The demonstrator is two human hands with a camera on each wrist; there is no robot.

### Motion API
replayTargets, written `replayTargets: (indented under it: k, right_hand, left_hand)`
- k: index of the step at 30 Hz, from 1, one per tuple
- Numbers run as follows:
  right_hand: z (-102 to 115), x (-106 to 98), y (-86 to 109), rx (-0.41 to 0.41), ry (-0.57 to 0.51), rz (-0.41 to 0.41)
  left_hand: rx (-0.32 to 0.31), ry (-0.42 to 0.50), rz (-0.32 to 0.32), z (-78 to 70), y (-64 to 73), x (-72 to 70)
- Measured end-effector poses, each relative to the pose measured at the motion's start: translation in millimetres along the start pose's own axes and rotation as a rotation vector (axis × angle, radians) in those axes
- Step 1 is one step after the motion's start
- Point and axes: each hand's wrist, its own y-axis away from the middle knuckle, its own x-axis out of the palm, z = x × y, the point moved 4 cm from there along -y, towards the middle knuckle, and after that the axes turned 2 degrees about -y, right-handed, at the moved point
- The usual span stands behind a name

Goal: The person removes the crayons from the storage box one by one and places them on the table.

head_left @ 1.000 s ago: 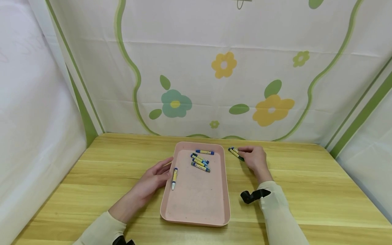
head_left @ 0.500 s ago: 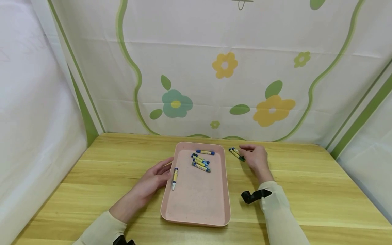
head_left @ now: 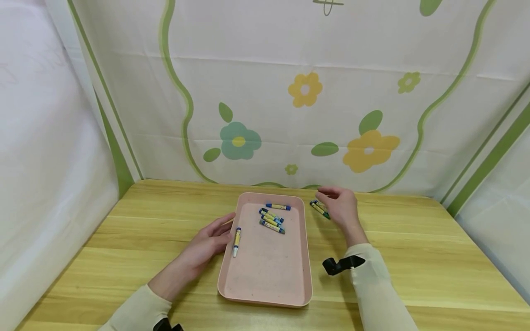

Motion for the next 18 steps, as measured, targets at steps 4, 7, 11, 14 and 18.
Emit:
replayTargets:
  k: [4,7,11,14,18]
  right_hand:
    - [9,3,1.9,-0.031,-0.018,-0.001]
    - [16,5,3.4,-0.058,-0.024,-0.007]
    - [26,8,6.1,-0.090,-0.057,-0.009]
    - [34,11,8.3,-0.113,-0.086,-0.001]
    - [44,16,11.2,-0.129,-0.110,0.010]
  left_hand:
    - [-0.002,-0.004,-0.004,-0.3,0.3,0.6]
    - [-0.004,-0.005,-0.007,-0.7,0.5,0.8]
    - [-0.004,-0.005,-0.008,-1.1,0.8,1.0]
    - [-0.002,-0.005,-0.008,-1.3,1.0,1.0]
    - [0.000,-0.007,-0.008,-1.5,1.3,0.8]
